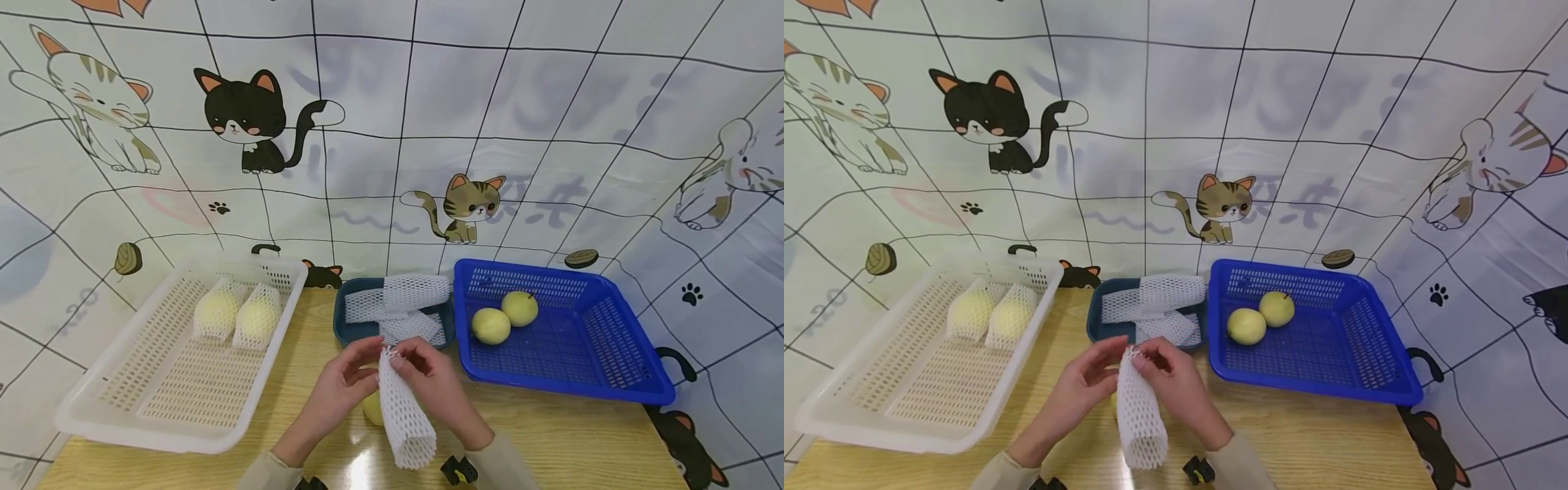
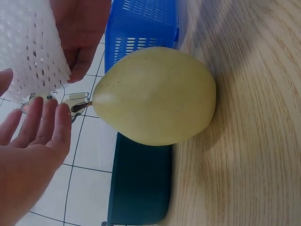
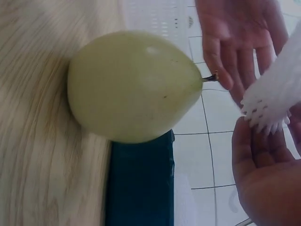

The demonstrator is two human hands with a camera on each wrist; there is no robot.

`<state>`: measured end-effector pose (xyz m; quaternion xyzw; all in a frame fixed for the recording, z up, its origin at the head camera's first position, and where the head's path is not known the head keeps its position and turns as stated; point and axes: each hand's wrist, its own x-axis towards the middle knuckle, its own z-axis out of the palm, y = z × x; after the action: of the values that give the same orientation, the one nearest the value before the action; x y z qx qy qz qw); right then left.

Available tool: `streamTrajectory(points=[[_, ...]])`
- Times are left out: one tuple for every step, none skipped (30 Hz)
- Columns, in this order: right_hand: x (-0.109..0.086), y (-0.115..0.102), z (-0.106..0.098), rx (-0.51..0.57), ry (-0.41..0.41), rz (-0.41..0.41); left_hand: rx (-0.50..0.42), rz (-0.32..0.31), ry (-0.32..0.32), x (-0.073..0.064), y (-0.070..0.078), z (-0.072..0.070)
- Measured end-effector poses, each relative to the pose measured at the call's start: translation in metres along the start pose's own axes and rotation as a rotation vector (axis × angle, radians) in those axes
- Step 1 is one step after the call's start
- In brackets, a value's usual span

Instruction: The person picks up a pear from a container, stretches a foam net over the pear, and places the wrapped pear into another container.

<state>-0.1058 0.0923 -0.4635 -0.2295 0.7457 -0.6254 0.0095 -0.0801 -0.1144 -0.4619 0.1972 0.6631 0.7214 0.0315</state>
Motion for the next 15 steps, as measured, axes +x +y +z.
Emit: streamTrajectory(points=[[0.0001,0.0001,0.0009,-0.015,0.008,-0.018,0.002,-0.013,0.005,0.0,0.0,0.0001],[0.0002,0.0002,0.0016,-0.023,0.014,-0.036,0.003,-0.025,0.011,0.0001,0.0001,0.0002],[0.0004,0.0002,0.0022,-0.035,0.021,-0.051,0.004,-0.038,0.018,0.0002,0.0002,0.0003],[0.0005,0.0002,0.0025,-0.041,0.026,-0.061,0.011,-0.049,0.024,0.0004,0.0004,0.0005],[0.0006,0.0002,0.0027,-0.047,0.029,-0.072,0.014,-0.062,0.028,0.0006,0.0005,0.0007],[0.0006,0.0003,0.0027,-0.051,0.031,-0.08,0.019,-0.076,0.033,0.0009,0.0007,0.0008],[0.0007,0.0,0.0026,-0.054,0.031,-0.087,0.028,-0.09,0.036,0.001,0.0008,0.0008],[0.0006,-0.0002,0.0025,-0.063,0.033,-0.094,0.035,-0.108,0.036,0.0012,0.0008,0.0008],[0.0002,-0.0002,0.0023,-0.072,0.037,-0.096,0.045,-0.125,0.031,0.0014,0.0007,0.0006],[-0.0003,-0.0005,0.0019,-0.077,0.04,-0.095,0.048,-0.143,0.022,0.0016,0.0006,0.0005],[-0.0008,-0.0009,0.0017,-0.08,0.044,-0.093,0.046,-0.16,0.012,0.0019,0.0005,0.0003],[-0.0013,-0.0015,0.0014,-0.08,0.047,-0.088,0.044,-0.175,0.0,0.0018,0.0005,0.0],[-0.0019,-0.0019,0.0012,-0.078,0.048,-0.087,0.043,-0.188,-0.011,0.0017,0.0005,-0.0004],[-0.0024,-0.0022,0.001,-0.071,0.048,-0.084,0.039,-0.198,-0.022,0.0016,0.0006,-0.0009],[-0.0031,-0.0029,0.0006,-0.059,0.047,-0.074,0.037,-0.206,-0.023,0.0013,0.0007,-0.0015]])
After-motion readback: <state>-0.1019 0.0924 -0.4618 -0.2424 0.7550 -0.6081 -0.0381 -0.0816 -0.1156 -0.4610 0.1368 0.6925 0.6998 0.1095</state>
